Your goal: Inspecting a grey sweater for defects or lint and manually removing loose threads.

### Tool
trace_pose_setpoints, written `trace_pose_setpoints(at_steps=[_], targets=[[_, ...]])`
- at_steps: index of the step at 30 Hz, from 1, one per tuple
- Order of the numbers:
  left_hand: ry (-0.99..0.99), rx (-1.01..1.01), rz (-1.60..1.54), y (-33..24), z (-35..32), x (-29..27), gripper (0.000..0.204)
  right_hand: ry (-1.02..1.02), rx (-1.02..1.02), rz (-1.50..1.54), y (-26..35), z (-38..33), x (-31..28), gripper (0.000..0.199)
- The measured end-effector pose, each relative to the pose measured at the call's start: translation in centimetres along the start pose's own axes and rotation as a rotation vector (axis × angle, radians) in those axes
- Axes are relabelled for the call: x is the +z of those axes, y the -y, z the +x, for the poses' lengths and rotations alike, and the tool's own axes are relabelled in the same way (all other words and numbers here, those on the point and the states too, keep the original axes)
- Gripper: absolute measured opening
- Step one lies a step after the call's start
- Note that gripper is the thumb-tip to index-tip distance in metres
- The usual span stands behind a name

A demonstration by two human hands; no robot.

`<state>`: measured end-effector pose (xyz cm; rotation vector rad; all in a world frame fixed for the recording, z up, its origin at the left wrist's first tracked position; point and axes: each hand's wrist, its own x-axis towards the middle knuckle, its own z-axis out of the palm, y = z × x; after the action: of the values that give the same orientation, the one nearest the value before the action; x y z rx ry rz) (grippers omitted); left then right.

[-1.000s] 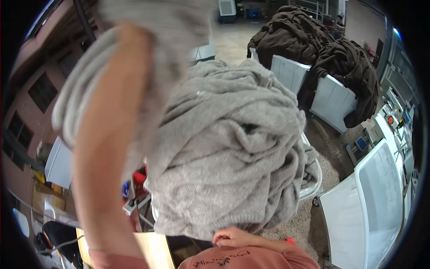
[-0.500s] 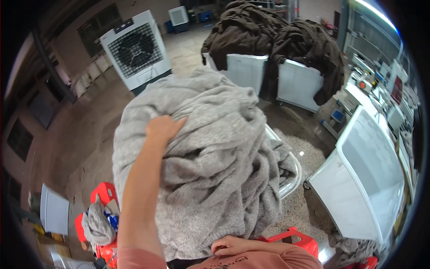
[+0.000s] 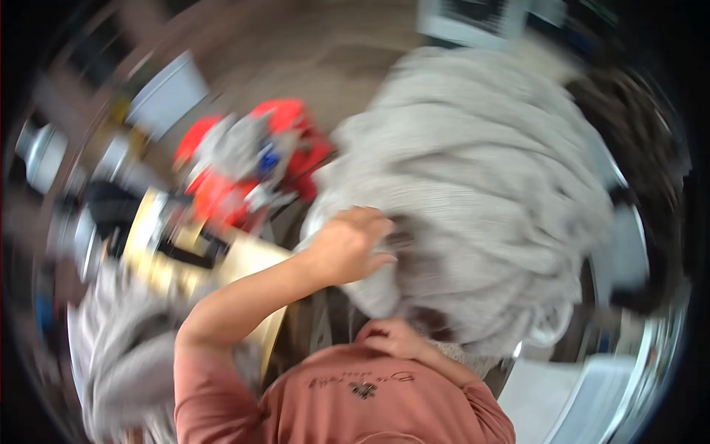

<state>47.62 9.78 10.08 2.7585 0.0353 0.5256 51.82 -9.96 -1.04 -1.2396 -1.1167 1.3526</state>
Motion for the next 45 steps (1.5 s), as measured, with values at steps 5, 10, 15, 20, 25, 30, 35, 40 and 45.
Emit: trace_pose_setpoints(at_steps=[5,10,15,20,25,30,35,40,45], targets=[[-0.020,-0.581,0.253,2.3,-21.3,-3.0,0.051,0.248,0.309,0.269,0.4,3.9,7.3,0.007],[-0.308,-1.187,0.839,-1.9,-41.1,-10.6,0.055,0.516,0.346,0.119,0.5,8.4,17.7,0.005],[-0.657,-1.481,0.730,-9.3,-53.8,-9.5,0.050,0.593,0.167,0.000,-2.4,10.7,27.8,0.023],[-0.497,-1.798,0.563,-14.4,-60.7,-6.9,0.038,0.216,-0.339,-0.379,-3.7,14.8,34.2,0.046],[-0.681,-1.932,0.283,-16.4,-63.2,-3.9,0.031,0.417,-0.613,-0.986,-4.3,17.9,35.9,0.027],[-1.710,-1.730,-0.603,-15.4,-67.9,-0.9,0.028,1.418,-0.328,-0.634,-3.8,19.4,35.7,0.020],[-2.724,-1.164,-0.254,-11.1,-65.6,-6.5,0.014,1.386,-0.349,-0.435,-0.7,21.1,34.4,0.016],[-0.949,-1.091,0.635,-8.9,-53.4,-8.2,0.004,1.014,-0.110,-0.254,-1.3,23.1,30.8,0.006],[-0.136,-1.276,0.071,-6.7,-48.7,-3.1,0.019,0.594,-0.172,-0.068,-1.1,23.6,33.4,0.013]])
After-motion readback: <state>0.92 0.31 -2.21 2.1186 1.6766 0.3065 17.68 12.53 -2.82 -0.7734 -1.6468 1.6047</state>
